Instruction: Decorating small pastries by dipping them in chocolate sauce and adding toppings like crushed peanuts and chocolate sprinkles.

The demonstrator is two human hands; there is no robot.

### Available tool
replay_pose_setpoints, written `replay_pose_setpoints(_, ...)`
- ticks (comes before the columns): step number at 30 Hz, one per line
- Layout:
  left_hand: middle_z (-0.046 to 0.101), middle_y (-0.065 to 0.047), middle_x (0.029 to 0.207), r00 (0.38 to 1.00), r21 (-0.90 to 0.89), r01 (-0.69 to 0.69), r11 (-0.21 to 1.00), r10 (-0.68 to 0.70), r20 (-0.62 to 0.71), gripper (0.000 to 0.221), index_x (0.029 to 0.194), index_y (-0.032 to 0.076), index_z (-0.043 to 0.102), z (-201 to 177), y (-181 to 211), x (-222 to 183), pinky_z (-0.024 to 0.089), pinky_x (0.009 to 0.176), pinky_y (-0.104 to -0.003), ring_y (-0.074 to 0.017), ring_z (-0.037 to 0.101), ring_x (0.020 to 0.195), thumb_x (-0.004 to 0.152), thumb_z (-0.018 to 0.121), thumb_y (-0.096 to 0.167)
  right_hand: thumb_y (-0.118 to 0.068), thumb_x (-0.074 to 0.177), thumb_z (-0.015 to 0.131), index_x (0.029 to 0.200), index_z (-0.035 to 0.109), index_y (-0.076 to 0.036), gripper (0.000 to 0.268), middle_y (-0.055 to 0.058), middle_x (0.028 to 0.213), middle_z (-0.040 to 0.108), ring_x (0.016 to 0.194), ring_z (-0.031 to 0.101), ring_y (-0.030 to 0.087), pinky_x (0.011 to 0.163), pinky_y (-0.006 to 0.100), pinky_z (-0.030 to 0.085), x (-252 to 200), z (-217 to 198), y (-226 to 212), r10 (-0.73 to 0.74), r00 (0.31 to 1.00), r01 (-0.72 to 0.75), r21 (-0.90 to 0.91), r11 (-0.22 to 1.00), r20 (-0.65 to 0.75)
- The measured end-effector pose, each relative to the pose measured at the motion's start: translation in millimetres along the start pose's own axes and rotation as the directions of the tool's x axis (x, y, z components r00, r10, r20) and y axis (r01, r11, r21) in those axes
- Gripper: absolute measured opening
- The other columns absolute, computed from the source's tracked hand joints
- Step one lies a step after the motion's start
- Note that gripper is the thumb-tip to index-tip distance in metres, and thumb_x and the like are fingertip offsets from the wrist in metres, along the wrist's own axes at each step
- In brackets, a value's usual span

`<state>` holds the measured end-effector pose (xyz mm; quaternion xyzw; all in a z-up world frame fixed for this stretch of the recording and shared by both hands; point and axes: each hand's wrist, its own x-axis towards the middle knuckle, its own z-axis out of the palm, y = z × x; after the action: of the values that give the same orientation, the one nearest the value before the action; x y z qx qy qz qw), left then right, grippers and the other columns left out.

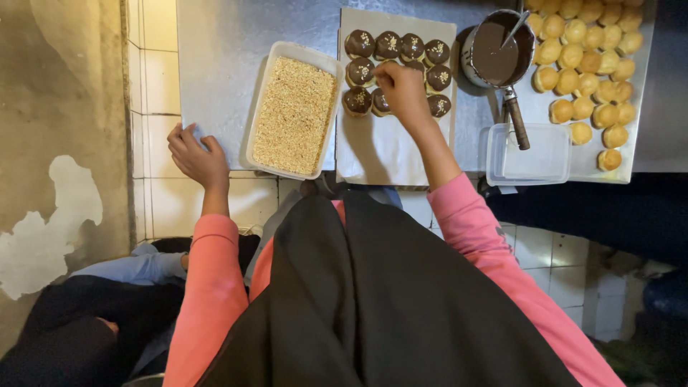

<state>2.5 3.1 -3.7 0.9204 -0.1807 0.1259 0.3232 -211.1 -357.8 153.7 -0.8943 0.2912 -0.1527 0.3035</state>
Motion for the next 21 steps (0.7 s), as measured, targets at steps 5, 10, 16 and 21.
replay_pose_setpoints(5,0.055,-0.013,0.132,1.000,-0.005,-0.016,1.000,0.016,-0.010,0.031,0.118,0.003,0.067,5,-4,-1,0.045,0.099,-0.049,-0.0343,0.055,0.121,0.088,0.061,0.004,0.005,0.094,0.066,0.117,0.073,-0.005,0.026,0.013,0.108,0.077,0.096,0.077,0.020,0.085,0.031,0.061,-27,22,-75,-0.115,0.980,0.153,0.247,0.957,-0.162)
replay_pose_setpoints(10,0.056,-0.013,0.132,0.999,-0.005,-0.030,1.000,0.030,-0.024,0.029,0.117,0.004,0.067,4,-4,-1,0.046,0.101,-0.049,-0.0338,0.056,0.121,0.089,0.060,0.003,0.007,0.086,0.059,0.126,0.068,-0.004,0.042,0.018,0.135,0.064,0.114,0.067,0.035,0.096,0.041,0.054,-59,82,-95,-0.309,0.908,0.255,0.212,0.944,0.283)
replay_pose_setpoints(16,0.056,-0.015,0.131,0.998,0.005,-0.066,0.998,0.066,-0.022,0.030,0.117,0.005,0.067,-2,0,-2,0.045,0.097,-0.049,-0.0357,0.055,0.120,0.087,0.061,0.005,0.010,0.077,0.057,0.133,0.064,-0.007,0.059,0.016,0.141,0.062,0.121,0.064,0.037,0.098,0.042,0.054,-77,95,-89,-0.389,0.845,0.384,0.090,0.919,0.367)
replay_pose_setpoints(21,0.054,-0.016,0.128,0.998,-0.037,-0.047,0.998,0.048,0.035,0.031,0.118,0.005,0.065,4,-9,2,0.044,0.097,-0.050,-0.0381,0.055,0.119,0.087,0.063,0.006,0.005,0.079,0.060,0.136,0.063,-0.013,0.060,0.014,0.144,0.058,0.120,0.063,0.029,0.100,0.053,0.047,-78,93,-92,-0.402,0.868,0.414,0.022,0.910,0.292)
